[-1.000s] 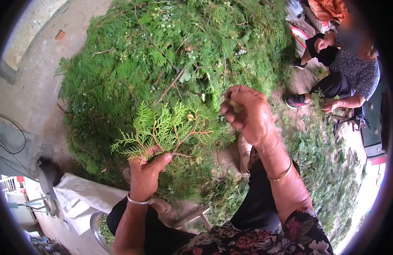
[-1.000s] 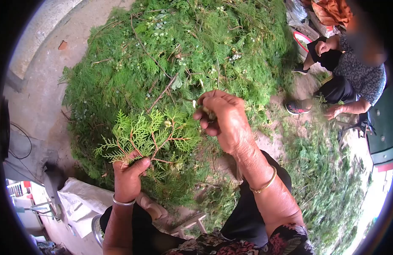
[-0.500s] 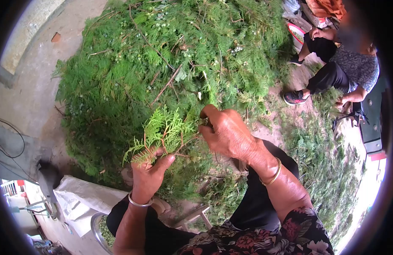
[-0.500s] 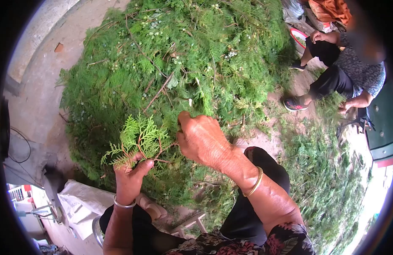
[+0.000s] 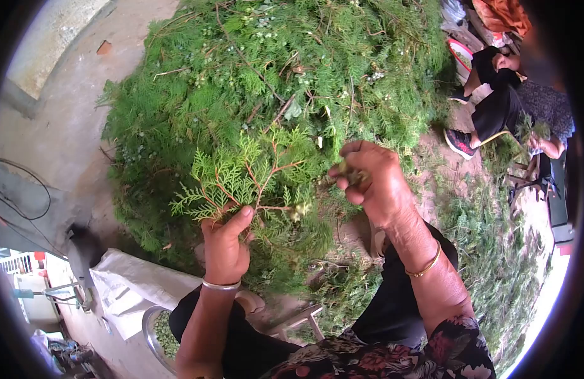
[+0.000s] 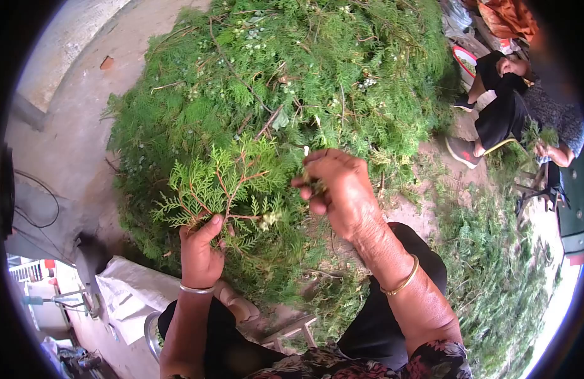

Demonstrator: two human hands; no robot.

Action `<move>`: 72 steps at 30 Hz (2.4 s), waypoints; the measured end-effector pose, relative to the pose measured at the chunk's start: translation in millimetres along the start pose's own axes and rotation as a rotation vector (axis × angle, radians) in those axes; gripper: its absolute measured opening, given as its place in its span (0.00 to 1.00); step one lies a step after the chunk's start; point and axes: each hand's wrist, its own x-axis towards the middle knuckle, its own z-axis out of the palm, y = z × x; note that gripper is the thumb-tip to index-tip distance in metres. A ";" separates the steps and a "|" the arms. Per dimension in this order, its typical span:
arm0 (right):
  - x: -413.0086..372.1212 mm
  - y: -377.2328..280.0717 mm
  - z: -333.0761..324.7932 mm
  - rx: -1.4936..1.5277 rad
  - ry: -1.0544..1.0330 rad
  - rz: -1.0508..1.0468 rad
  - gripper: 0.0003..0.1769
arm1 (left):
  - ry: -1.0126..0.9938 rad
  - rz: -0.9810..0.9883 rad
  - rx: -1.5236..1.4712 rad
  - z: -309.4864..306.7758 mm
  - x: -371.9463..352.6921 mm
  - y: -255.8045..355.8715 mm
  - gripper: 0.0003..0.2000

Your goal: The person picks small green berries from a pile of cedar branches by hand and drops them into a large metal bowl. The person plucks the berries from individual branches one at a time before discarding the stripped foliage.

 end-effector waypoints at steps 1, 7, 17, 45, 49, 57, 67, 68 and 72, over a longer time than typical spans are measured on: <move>-1.4 4.9 2.4 -0.063 -0.047 0.078 0.06 | 0.008 0.003 0.003 -1.8 2.5 1.1 0.08; -6.3 31.9 7.6 -0.666 -0.219 -0.202 0.17 | -0.054 -0.059 -0.145 -0.6 4.6 7.3 0.07; -11.3 49.3 15.2 -0.979 -0.259 -0.355 0.17 | -0.074 -0.016 -0.118 -2.6 4.8 -0.9 0.06; -9.1 25.1 12.5 -0.358 -0.252 0.076 0.07 | -0.111 -0.025 -0.260 -25.5 14.0 12.9 0.05; -4.9 31.8 10.7 -0.603 -0.259 0.027 0.13 | -0.100 -0.108 -0.298 -29.4 15.0 8.4 0.06; -12.1 26.9 18.0 -0.677 -0.441 0.055 0.12 | -0.127 -0.140 -0.284 -22.6 13.3 4.0 0.05; -8.4 37.6 11.4 -0.741 -0.309 -0.129 0.11 | -0.158 -0.055 -0.229 -17.6 9.0 7.0 0.07; -8.9 36.8 11.3 -0.742 -0.302 -0.131 0.11 | -0.141 -0.059 -0.210 -16.7 8.7 6.6 0.07; -9.2 19.0 8.3 -0.464 -0.157 -0.049 0.10 | -0.032 -0.089 -0.194 -14.8 11.7 5.3 0.08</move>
